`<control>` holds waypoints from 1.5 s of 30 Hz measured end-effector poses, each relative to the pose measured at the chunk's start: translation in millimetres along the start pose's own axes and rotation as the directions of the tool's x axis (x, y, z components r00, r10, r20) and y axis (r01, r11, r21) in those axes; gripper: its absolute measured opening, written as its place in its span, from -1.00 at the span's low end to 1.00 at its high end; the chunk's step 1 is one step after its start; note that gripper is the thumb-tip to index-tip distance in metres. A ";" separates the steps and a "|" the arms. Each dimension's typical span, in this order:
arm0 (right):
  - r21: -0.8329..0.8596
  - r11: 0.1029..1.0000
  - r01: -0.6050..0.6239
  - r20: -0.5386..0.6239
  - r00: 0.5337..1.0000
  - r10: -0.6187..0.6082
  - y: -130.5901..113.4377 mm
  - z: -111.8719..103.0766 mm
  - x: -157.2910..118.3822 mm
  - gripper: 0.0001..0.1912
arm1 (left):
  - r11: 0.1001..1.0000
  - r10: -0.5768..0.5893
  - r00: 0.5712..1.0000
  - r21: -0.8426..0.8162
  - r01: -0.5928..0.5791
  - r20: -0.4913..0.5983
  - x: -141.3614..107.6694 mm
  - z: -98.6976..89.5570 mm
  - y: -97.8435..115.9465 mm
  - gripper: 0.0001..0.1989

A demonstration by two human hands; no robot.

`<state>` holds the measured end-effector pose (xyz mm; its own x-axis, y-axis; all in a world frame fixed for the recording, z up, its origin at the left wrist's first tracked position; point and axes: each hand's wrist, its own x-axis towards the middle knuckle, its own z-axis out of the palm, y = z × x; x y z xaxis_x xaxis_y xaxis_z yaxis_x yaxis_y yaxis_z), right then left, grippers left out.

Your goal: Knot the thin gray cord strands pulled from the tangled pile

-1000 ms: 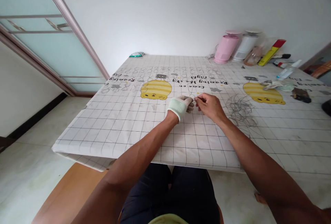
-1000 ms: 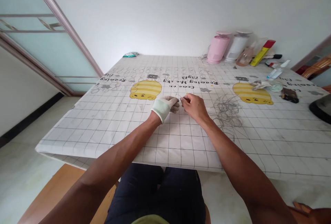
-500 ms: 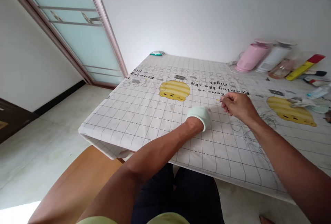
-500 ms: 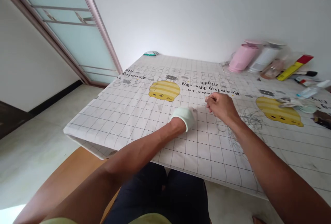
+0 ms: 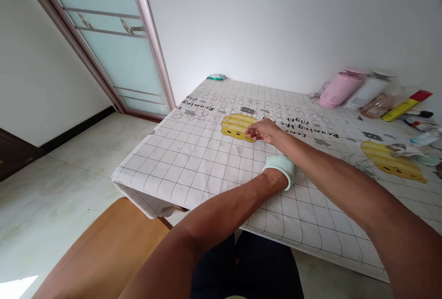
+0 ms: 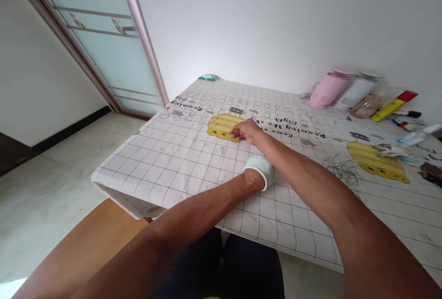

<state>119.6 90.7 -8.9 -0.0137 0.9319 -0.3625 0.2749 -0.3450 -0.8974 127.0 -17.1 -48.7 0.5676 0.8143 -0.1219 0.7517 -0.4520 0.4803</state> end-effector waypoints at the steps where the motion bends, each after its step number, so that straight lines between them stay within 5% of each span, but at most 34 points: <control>1: -0.024 0.999 -0.021 -0.009 1.000 0.021 -0.2 2.4 6.8 -0.88 | 1.000 0.003 1.000 0.007 -0.003 0.008 1.2 0.8 -0.6 -0.51; 15: -0.274 0.956 -0.106 -0.076 0.993 0.089 1.3 30.0 55.2 -0.92 | 1.000 0.017 0.999 -0.010 -0.016 0.047 -3.7 -4.0 -3.6 -0.49; 25: -0.288 0.957 -0.016 -0.053 0.999 0.001 -3.1 18.6 41.1 -0.89 | 0.999 0.032 0.999 0.017 -0.032 -0.019 3.7 6.9 -6.0 -0.50; 30: -0.275 0.956 0.104 -0.088 0.987 -0.133 -5.7 -36.2 4.0 -0.87 | 0.998 0.054 0.998 0.009 -0.054 0.011 7.2 4.6 -9.0 -0.63; 34: -0.357 0.905 0.231 -0.085 0.957 -0.278 3.6 -123.0 -30.7 -0.81 | 0.997 -0.044 0.991 -0.075 0.035 -0.126 7.1 3.1 -16.2 -0.65; 39: -0.521 0.849 0.084 -0.223 0.947 -0.231 33.2 -229.6 -76.8 -0.82 | 0.999 -0.041 0.987 -0.030 0.037 -0.157 6.3 1.6 -21.5 -0.72; 42: -0.601 0.799 0.003 -0.232 0.956 -0.177 55.3 -259.4 -100.0 -0.87 | 0.997 -0.074 0.986 0.017 0.078 -0.150 3.9 -0.7 -19.9 -0.71; 45: -0.755 0.655 0.020 -0.139 0.972 -0.190 74.6 -259.5 -119.8 -0.89 | 0.991 -0.134 0.980 -0.033 0.131 -0.145 1.5 -3.3 -18.2 -0.77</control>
<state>391.2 -17.6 32.8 0.0679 0.9868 -0.1469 0.9058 -0.1227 -0.4056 113.1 -6.5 -54.8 0.4067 0.9118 -0.0576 0.8078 -0.3294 0.4888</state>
